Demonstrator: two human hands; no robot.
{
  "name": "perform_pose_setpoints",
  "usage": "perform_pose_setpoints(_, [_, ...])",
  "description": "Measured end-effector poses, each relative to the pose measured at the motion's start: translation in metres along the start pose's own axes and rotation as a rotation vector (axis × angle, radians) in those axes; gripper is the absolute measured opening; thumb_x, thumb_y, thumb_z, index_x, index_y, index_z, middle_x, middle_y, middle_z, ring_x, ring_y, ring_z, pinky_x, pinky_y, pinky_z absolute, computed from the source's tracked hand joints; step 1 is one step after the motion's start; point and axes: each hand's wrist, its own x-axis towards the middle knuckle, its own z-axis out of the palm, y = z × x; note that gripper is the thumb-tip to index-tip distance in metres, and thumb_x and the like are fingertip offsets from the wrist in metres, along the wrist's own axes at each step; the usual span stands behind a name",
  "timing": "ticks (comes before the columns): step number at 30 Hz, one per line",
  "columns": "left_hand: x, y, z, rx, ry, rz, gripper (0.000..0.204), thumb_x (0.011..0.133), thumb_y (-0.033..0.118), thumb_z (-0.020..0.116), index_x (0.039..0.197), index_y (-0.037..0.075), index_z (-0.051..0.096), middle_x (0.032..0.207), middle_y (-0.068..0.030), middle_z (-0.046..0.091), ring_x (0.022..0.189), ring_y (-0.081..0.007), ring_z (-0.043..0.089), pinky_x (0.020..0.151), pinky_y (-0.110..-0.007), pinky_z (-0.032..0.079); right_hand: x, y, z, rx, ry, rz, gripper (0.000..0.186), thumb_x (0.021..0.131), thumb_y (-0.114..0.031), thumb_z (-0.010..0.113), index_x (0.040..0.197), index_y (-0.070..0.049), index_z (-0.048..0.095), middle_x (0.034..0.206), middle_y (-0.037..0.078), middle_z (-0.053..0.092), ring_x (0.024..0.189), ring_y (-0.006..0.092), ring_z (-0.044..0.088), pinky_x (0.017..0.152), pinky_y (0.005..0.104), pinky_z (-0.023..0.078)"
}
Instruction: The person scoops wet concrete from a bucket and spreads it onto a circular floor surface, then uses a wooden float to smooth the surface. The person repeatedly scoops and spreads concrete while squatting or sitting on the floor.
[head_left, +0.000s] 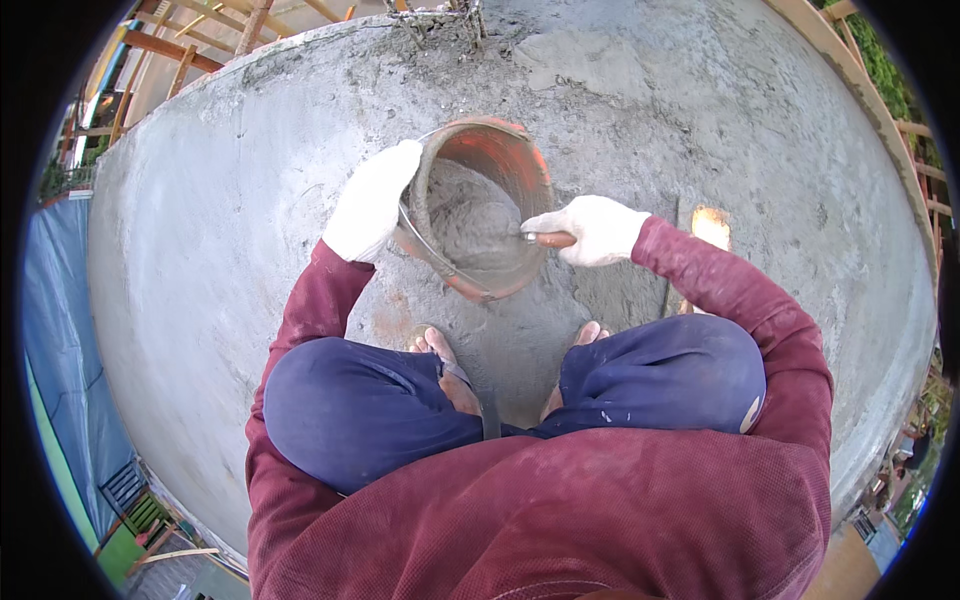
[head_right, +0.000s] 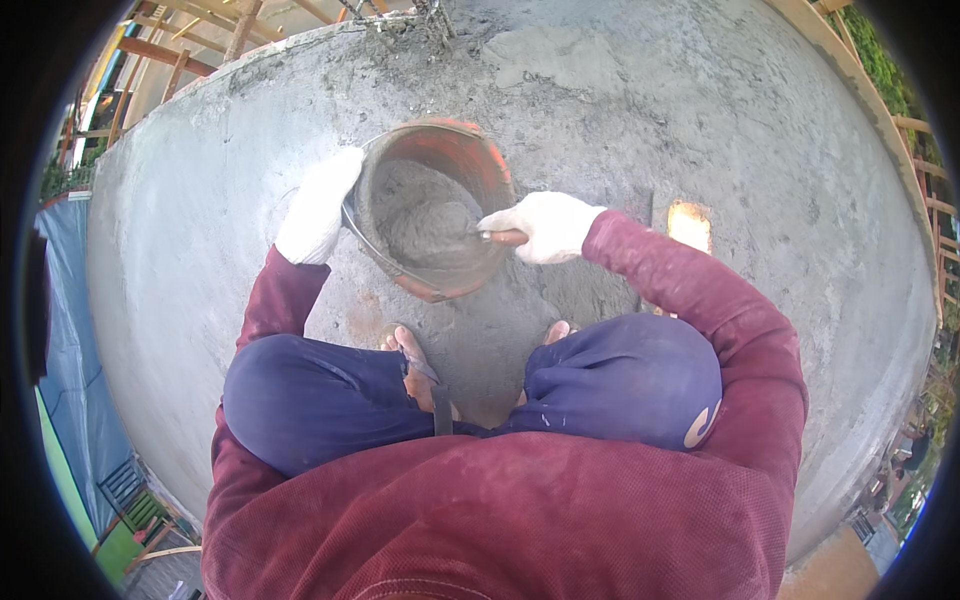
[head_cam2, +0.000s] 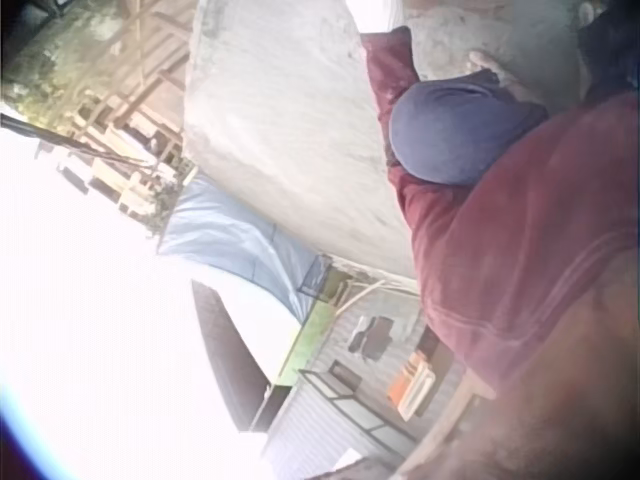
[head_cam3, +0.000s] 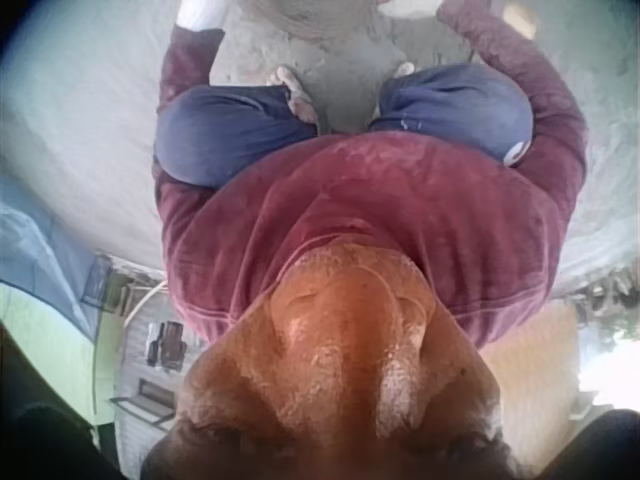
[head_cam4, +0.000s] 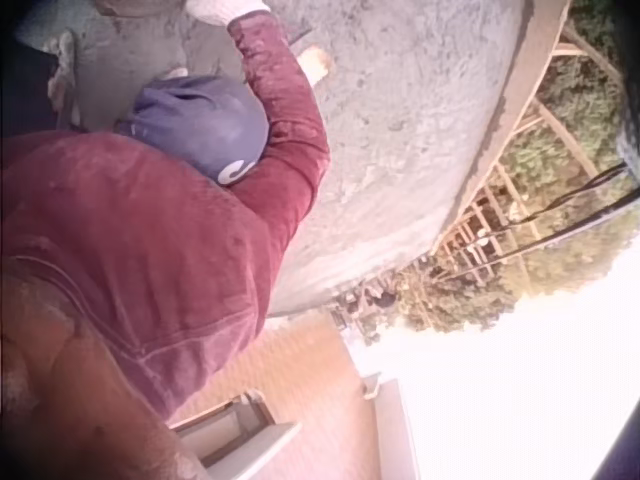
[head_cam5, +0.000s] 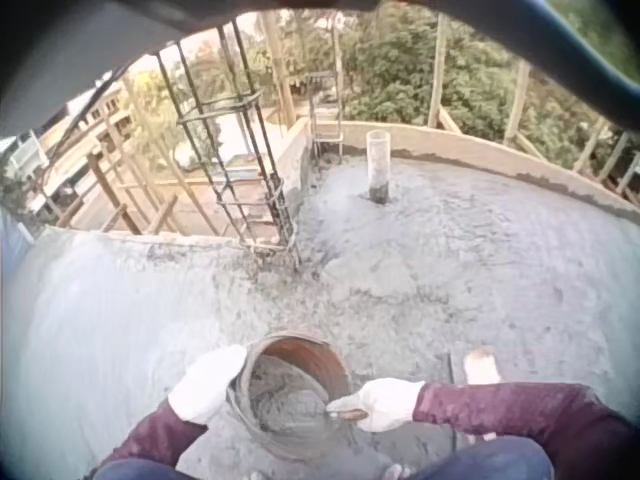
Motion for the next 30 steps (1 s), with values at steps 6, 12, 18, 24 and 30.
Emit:
perform_pose_setpoints(6, [-0.005,0.010,-0.018,0.061,0.046,-0.076,0.039,0.112,0.030,0.060,0.133,-0.001,0.071,0.123,-0.0060,0.074,0.112,-0.0146,0.066,0.099,-0.034,0.052,0.000,0.013,0.032,0.378,0.034,-0.109,0.074,0.087,-0.020,0.076,0.157,-0.010,0.056,0.146,0.015,0.069,0.131,0.0258,0.066,0.115,0.0374,0.049])
perform_pose_setpoints(12, [-0.041,-0.018,-0.069,-0.230,0.416,-0.253,0.046,0.115,0.042,0.052,0.130,0.002,0.071,0.119,-0.0072,0.074,0.105,-0.0164,0.068,0.091,-0.036,0.057,-0.057,-0.020,-0.018,0.770,0.009,0.186,0.080,0.086,-0.011,0.079,0.161,-0.011,0.052,0.143,0.001,0.068,0.078,0.0067,0.060,0.058,0.0243,0.051])
perform_pose_setpoints(18, [-0.053,-0.029,-0.117,-0.199,0.562,-0.341,0.054,0.115,0.050,0.048,0.127,0.003,0.072,0.111,-0.0091,0.076,0.092,-0.0185,0.073,0.079,-0.036,0.060,-0.081,0.011,-0.034,0.160,0.624,0.028,0.072,0.091,-0.011,0.072,0.160,-0.018,0.053,0.137,0.011,0.071,0.093,0.0196,0.072,0.074,0.0362,0.058])
perform_pose_setpoints(24, [-0.034,-0.006,-0.102,0.098,0.464,-0.277,0.050,0.115,0.047,0.049,0.118,0.003,0.073,0.106,-0.0070,0.074,0.091,-0.0137,0.066,0.077,-0.032,0.053,-0.049,0.026,-0.032,-0.735,0.786,0.416,0.057,0.100,-0.016,0.062,0.155,-0.026,0.051,0.099,0.015,0.067,0.090,0.0338,0.072,0.077,0.0471,0.060])
perform_pose_setpoints(30, [0.002,0.025,-0.075,0.286,0.293,-0.241,0.046,0.115,0.037,0.055,0.127,-0.003,0.074,0.105,-0.0057,0.075,0.092,-0.0107,0.062,0.081,-0.030,0.052,-0.002,-0.003,-0.030,-0.370,0.691,0.391,0.053,0.105,-0.030,0.060,0.157,-0.026,0.049,0.096,0.019,0.074,0.083,0.0393,0.076,0.073,0.0504,0.061])
